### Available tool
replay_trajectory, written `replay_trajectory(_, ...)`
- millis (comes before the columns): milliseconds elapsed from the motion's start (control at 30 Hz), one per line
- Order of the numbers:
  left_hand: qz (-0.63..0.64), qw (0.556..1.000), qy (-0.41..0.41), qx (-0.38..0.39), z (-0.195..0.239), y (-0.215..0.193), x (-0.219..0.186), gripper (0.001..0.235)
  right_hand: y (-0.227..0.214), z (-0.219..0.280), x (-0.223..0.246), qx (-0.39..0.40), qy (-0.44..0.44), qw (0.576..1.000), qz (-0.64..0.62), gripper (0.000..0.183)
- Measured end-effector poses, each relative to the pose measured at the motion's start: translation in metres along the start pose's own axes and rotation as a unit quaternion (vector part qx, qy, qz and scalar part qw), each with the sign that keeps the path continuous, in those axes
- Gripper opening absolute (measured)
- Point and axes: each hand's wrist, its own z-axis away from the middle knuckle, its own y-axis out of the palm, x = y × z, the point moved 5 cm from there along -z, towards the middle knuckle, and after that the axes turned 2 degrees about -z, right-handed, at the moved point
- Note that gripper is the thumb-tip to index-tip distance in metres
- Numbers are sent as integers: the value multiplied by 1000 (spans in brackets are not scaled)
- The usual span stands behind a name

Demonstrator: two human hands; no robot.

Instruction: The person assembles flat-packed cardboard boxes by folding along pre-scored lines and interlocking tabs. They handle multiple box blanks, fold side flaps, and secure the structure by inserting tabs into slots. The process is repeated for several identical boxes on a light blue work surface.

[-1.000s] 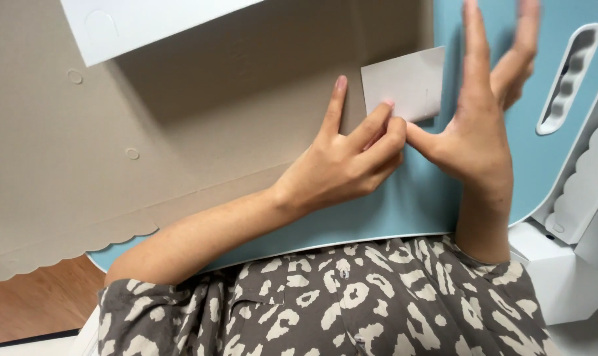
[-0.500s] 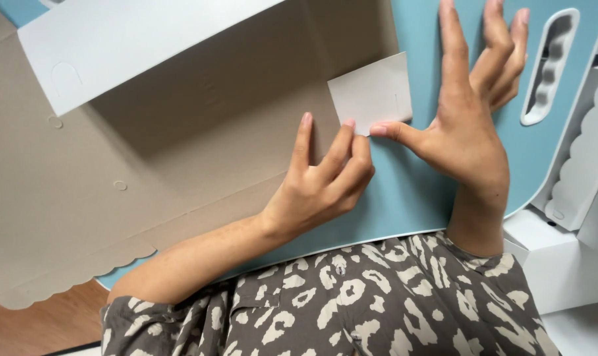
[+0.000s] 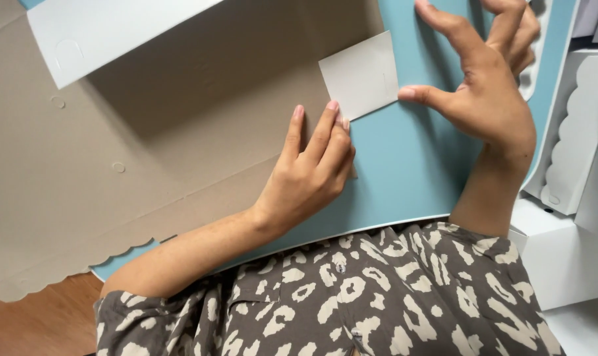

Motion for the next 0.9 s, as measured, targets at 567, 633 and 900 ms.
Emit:
replay_trajectory(567,-150,918,-91,357,45,-13,17,124,8,12,-2,-15,17,1000,19,90)
replay_trajectory(633,-127,931,-82,333,48,-14,10,104,10,12,-4,-2,41,999,19,97)
replay_trajectory(900,-97,934,-48,341,53,-13,3,67,17,23,23,-78,-128,987,51,95)
